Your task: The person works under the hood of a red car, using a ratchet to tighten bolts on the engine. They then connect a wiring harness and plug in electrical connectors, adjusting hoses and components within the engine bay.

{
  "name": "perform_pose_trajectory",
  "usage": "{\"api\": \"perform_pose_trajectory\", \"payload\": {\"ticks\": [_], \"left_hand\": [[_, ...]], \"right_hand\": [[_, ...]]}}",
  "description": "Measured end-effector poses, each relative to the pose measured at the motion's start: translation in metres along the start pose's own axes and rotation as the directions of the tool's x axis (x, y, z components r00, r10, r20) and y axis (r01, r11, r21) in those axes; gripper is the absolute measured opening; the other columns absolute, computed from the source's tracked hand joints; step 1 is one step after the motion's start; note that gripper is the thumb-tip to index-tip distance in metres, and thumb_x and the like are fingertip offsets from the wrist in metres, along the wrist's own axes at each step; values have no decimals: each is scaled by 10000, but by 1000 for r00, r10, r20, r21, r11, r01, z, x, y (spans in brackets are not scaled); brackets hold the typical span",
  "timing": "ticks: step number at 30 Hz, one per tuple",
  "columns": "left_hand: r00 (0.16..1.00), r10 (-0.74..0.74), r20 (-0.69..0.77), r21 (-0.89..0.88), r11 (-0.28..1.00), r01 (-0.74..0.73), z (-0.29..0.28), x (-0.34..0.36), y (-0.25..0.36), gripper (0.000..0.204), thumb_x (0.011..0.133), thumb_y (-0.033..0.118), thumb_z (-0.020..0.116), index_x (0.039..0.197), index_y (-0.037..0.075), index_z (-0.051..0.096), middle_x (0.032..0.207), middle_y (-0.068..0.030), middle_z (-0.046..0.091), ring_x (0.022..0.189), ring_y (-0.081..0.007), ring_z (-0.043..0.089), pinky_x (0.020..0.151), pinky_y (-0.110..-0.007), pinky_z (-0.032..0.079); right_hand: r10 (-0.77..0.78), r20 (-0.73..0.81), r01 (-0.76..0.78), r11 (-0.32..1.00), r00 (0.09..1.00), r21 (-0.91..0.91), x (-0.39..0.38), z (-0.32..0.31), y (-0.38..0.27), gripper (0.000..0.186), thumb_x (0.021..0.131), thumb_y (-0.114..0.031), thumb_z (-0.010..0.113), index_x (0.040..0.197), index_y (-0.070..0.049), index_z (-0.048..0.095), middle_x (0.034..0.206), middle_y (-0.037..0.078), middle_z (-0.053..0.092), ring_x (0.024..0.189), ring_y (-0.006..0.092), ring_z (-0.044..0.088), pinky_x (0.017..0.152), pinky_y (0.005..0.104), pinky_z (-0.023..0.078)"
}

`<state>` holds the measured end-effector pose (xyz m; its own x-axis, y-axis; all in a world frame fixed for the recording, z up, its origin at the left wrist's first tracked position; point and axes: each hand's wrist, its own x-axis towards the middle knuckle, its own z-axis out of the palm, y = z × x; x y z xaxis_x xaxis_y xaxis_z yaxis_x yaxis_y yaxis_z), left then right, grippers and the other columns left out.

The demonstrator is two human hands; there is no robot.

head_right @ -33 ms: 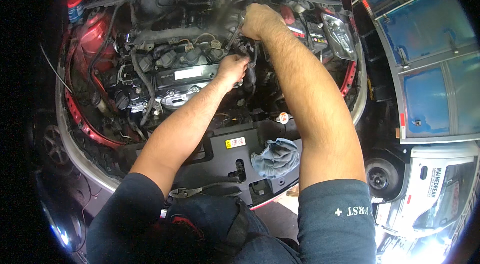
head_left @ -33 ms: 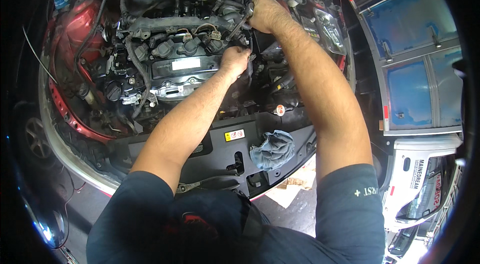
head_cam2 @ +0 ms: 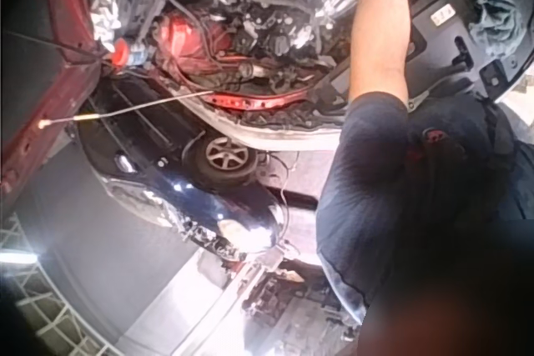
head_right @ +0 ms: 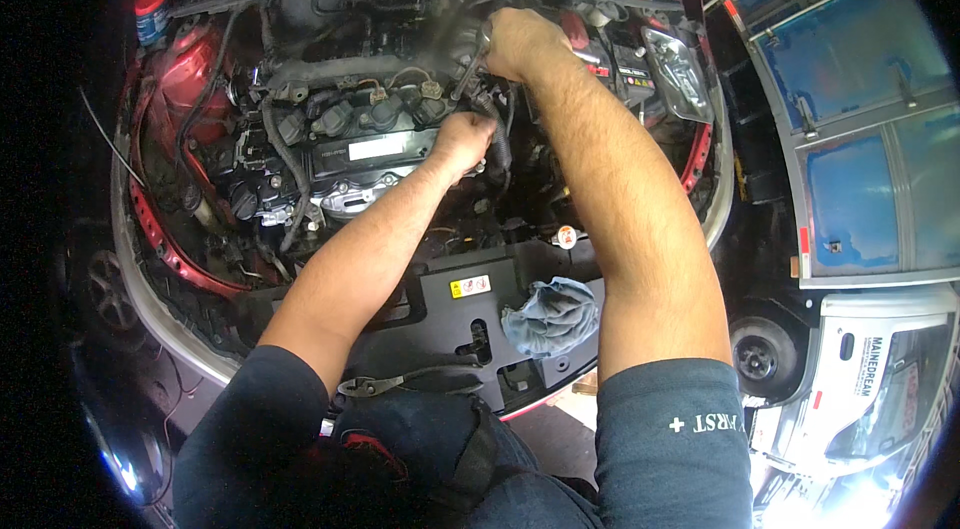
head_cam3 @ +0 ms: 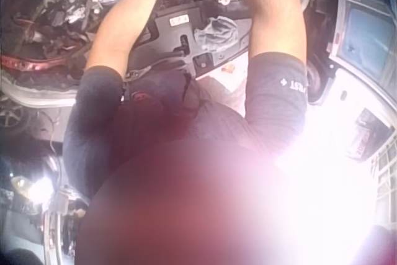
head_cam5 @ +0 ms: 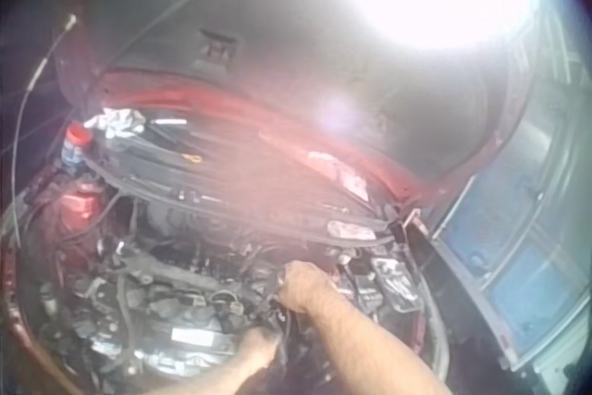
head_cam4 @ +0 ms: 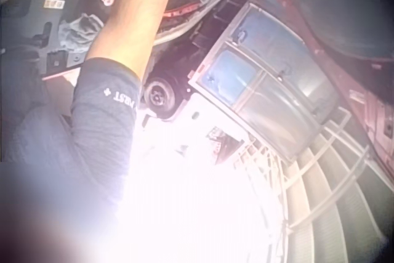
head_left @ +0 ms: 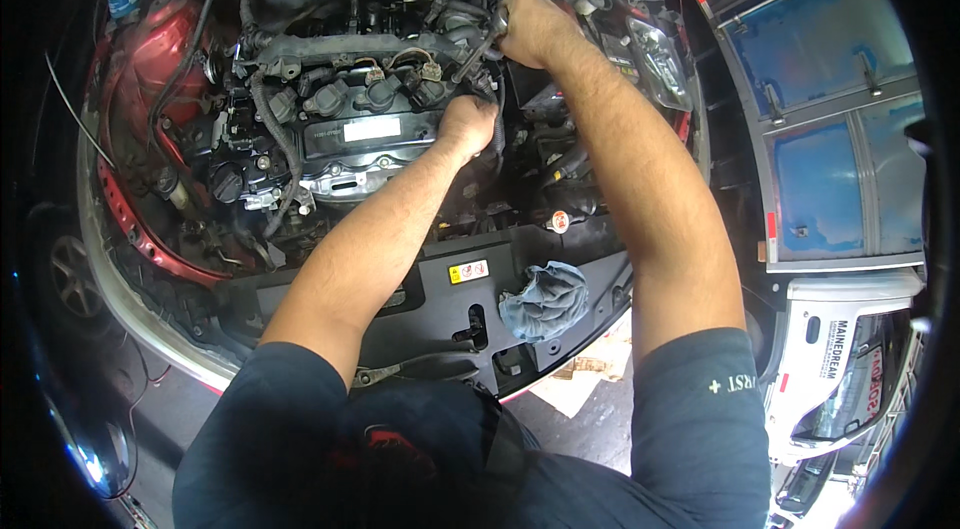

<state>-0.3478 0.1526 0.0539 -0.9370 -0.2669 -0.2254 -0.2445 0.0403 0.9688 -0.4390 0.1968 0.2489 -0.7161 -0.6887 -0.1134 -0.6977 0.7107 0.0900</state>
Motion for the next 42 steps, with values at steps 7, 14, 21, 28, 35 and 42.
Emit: {"api": "perform_pose_trajectory", "payload": {"ticks": [7,14,21,28,35,42], "left_hand": [[964,208,-165,272,949,-158,-54,-32,28,405,921,195,731,1250,1,596,894,-98,686,879,-239,698,819,-370,563],[777,624,-82,376,741,-556,-40,8,72,595,858,206,770,1288,-53,451,1276,-281,581,1209,-410,600,1033,-451,506],[746,588,-312,256,808,-531,-23,40,58,324,880,66,661,1188,39,567,1022,-230,707,1024,-435,676,869,-477,552],[709,690,-147,25,719,-694,-48,31,72,339,920,249,679,1163,27,597,884,-181,707,828,-325,709,790,-427,556],[767,616,-177,-20,777,-629,-46,30,113,410,1012,378,565,913,4,704,718,-124,685,668,-232,630,699,-389,511],[758,646,-95,60,764,-643,-55,39,113,445,1020,353,528,811,15,729,724,-126,701,693,-231,642,737,-386,511]], "right_hand": [[-263,-77,263,965,962,-18,-3,-3,2,379,792,-163,698,1141,-14,700,1116,231,718,1082,373,688,941,451,560],[3,177,8,998,984,-66,-3,-20,-21,408,822,-280,639,1077,19,748,1120,258,715,1083,377,698,953,437,561],[206,149,-210,978,967,13,-1,-8,-23,426,867,-326,619,1077,19,754,1159,263,708,1131,371,684,957,449,544],[-28,3,26,970,1000,243,-53,-12,34,677,929,-607,599,1192,11,685,1095,243,720,1046,367,701,919,467,532],[83,-11,-79,975,996,207,-66,7,37,696,1005,-643,472,1040,23,672,936,221,710,958,365,703,860,497,534],[171,0,-166,957,985,239,-76,4,19,703,1007,-637,469,1026,33,682,946,244,714,978,401,698,884,512,532]]}}
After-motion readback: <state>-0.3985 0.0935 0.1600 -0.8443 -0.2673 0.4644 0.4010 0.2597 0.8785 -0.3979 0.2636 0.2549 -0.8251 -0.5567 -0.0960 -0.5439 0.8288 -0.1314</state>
